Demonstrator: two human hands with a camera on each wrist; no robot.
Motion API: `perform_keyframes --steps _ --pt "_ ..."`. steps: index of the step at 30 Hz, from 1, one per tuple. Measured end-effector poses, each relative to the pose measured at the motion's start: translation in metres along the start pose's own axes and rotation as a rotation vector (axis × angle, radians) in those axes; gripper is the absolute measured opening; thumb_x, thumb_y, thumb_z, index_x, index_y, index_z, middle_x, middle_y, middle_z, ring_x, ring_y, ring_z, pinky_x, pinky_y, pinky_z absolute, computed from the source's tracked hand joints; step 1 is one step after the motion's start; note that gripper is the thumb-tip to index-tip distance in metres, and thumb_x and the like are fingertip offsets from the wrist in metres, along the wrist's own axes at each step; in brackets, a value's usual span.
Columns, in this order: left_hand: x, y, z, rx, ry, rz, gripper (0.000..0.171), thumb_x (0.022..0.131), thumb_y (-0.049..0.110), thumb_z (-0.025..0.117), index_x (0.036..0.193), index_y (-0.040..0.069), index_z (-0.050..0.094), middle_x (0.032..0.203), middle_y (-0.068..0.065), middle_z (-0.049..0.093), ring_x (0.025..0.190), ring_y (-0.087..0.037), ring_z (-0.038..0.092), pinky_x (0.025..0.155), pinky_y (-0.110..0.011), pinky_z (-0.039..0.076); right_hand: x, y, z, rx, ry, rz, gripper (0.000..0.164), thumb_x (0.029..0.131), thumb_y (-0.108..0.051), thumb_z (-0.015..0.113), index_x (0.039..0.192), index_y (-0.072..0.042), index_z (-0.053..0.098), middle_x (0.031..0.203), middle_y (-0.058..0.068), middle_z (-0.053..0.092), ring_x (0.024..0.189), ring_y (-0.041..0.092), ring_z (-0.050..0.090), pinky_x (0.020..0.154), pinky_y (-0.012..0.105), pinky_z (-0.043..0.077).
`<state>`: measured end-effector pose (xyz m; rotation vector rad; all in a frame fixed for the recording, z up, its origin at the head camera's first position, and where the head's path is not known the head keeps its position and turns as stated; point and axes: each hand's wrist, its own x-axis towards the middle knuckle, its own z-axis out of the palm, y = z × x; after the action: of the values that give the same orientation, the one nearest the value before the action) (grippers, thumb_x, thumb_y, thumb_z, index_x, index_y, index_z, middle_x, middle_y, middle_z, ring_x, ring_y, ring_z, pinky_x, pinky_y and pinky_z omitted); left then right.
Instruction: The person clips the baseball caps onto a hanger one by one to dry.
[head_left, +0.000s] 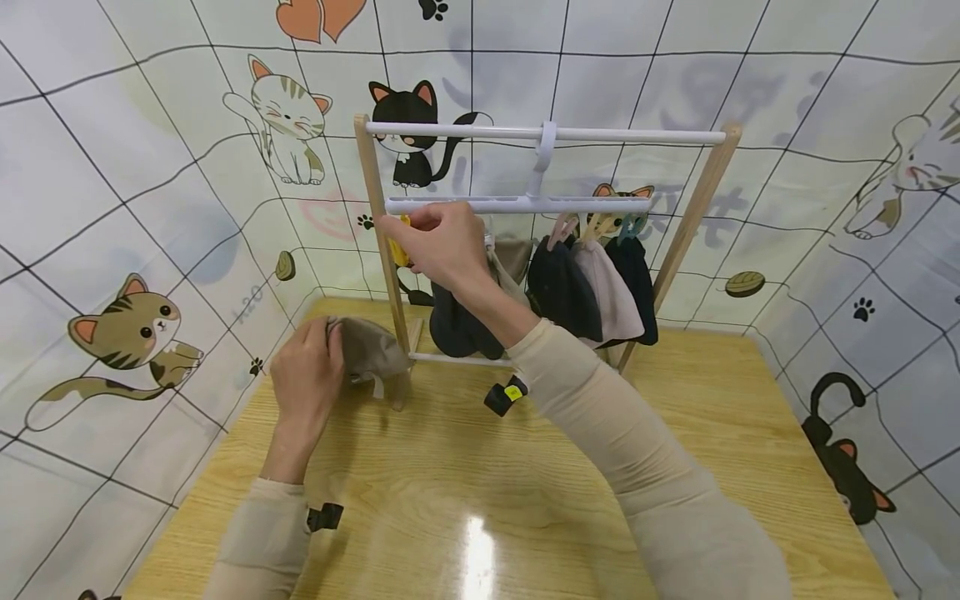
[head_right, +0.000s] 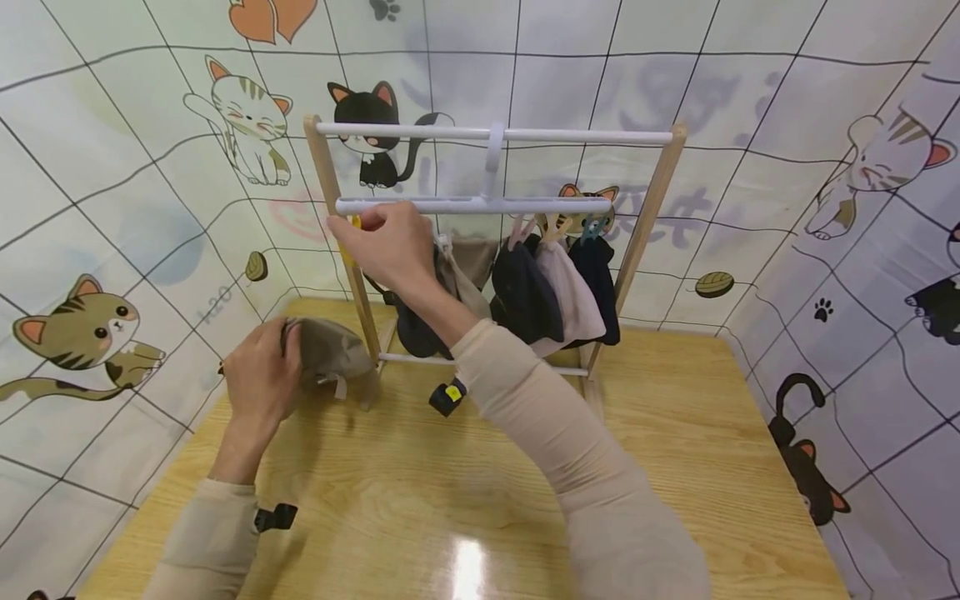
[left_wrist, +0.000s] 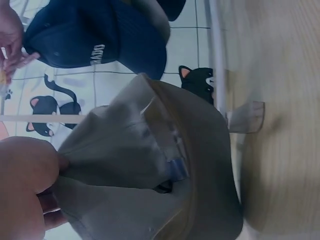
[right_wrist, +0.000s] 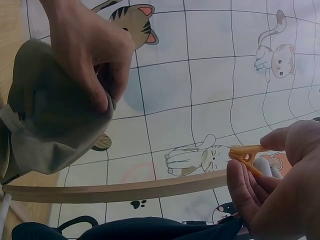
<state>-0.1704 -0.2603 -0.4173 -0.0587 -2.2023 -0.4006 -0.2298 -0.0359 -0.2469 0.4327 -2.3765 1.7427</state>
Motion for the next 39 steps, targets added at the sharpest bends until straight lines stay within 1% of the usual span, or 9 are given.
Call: perform_keyframes --steps 3,8,12,18,22,27,30,34,39 --pt "0.002 0.004 -0.004 -0.023 -0.042 -0.003 0.026 0.11 0.011 0.07 0.115 -0.014 0.076 0.104 -0.035 0.08 0.086 -0.056 0.078 0.069 -0.067 0.062 0.0 0.002 -0.002 -0.016 -0.016 0.007 0.031 0.1 -0.044 0.085 0.101 -0.013 0.087 0.087 0.003 0.082 0.067 0.022 0.08 0.064 0.032 0.062" --pt "0.005 0.009 -0.008 -0.068 -0.081 -0.01 0.021 0.108 0.005 0.069 0.113 -0.015 0.076 0.104 -0.036 0.079 0.089 -0.056 0.078 0.073 -0.067 0.063 0.002 0.006 -0.004 -0.038 -0.032 0.025 0.035 0.101 -0.044 0.084 0.108 -0.009 0.088 0.099 0.005 0.085 0.068 0.017 0.081 0.069 0.029 0.064" --pt "0.009 0.013 -0.012 -0.095 -0.087 -0.012 0.02 0.108 0.005 0.071 0.112 -0.014 0.077 0.103 -0.035 0.08 0.09 -0.056 0.079 0.075 -0.067 0.063 0.002 0.008 -0.006 -0.024 -0.042 0.045 0.037 0.101 -0.043 0.085 0.113 -0.008 0.087 0.104 0.007 0.086 0.07 0.017 0.082 0.071 0.03 0.066" --pt "0.014 0.02 -0.016 -0.134 -0.078 -0.021 0.02 0.105 0.005 0.073 0.108 -0.014 0.077 0.097 -0.035 0.08 0.083 -0.054 0.079 0.07 -0.065 0.063 0.003 0.01 -0.007 -0.004 -0.048 0.072 0.038 0.101 -0.041 0.086 0.117 -0.006 0.086 0.108 0.008 0.086 0.073 0.016 0.084 0.073 0.029 0.068" --pt "0.017 0.025 -0.019 -0.155 -0.085 -0.035 0.018 0.102 0.004 0.073 0.103 -0.013 0.077 0.091 -0.032 0.079 0.077 -0.052 0.077 0.067 -0.063 0.062 0.003 0.009 -0.006 0.016 -0.054 0.092 0.039 0.1 -0.039 0.087 0.117 -0.004 0.085 0.106 0.01 0.087 0.075 0.019 0.086 0.073 0.03 0.069" --pt "0.02 0.032 -0.021 -0.182 -0.082 -0.038 0.016 0.098 0.004 0.073 0.098 -0.011 0.078 0.086 -0.03 0.079 0.072 -0.049 0.075 0.065 -0.061 0.06 0.002 0.009 -0.007 0.018 -0.055 0.111 0.037 0.099 -0.038 0.088 0.114 -0.003 0.086 0.098 0.011 0.087 0.075 0.02 0.086 0.072 0.031 0.069" --pt "0.023 0.037 -0.02 -0.189 -0.079 -0.033 0.016 0.096 0.005 0.073 0.094 -0.01 0.077 0.083 -0.028 0.078 0.07 -0.047 0.073 0.064 -0.061 0.058 0.001 0.009 -0.007 0.004 -0.051 0.12 0.035 0.1 -0.038 0.088 0.11 -0.005 0.087 0.095 0.01 0.087 0.073 0.018 0.085 0.07 0.03 0.069" --pt "0.025 0.042 -0.018 -0.193 -0.071 -0.034 0.017 0.095 0.007 0.071 0.09 -0.009 0.076 0.08 -0.027 0.077 0.069 -0.047 0.072 0.064 -0.061 0.057 0.001 0.01 -0.006 -0.022 -0.045 0.116 0.033 0.1 -0.039 0.088 0.105 -0.007 0.088 0.093 0.008 0.086 0.074 0.02 0.086 0.068 0.029 0.067" --pt "0.027 0.046 -0.016 -0.201 -0.046 -0.016 0.017 0.095 0.007 0.071 0.087 -0.008 0.074 0.076 -0.026 0.074 0.065 -0.045 0.069 0.059 -0.058 0.055 0.0 0.01 -0.003 -0.075 -0.033 0.096 0.03 0.1 -0.041 0.087 0.1 -0.011 0.089 0.086 0.004 0.086 0.072 0.018 0.084 0.062 0.027 0.061"
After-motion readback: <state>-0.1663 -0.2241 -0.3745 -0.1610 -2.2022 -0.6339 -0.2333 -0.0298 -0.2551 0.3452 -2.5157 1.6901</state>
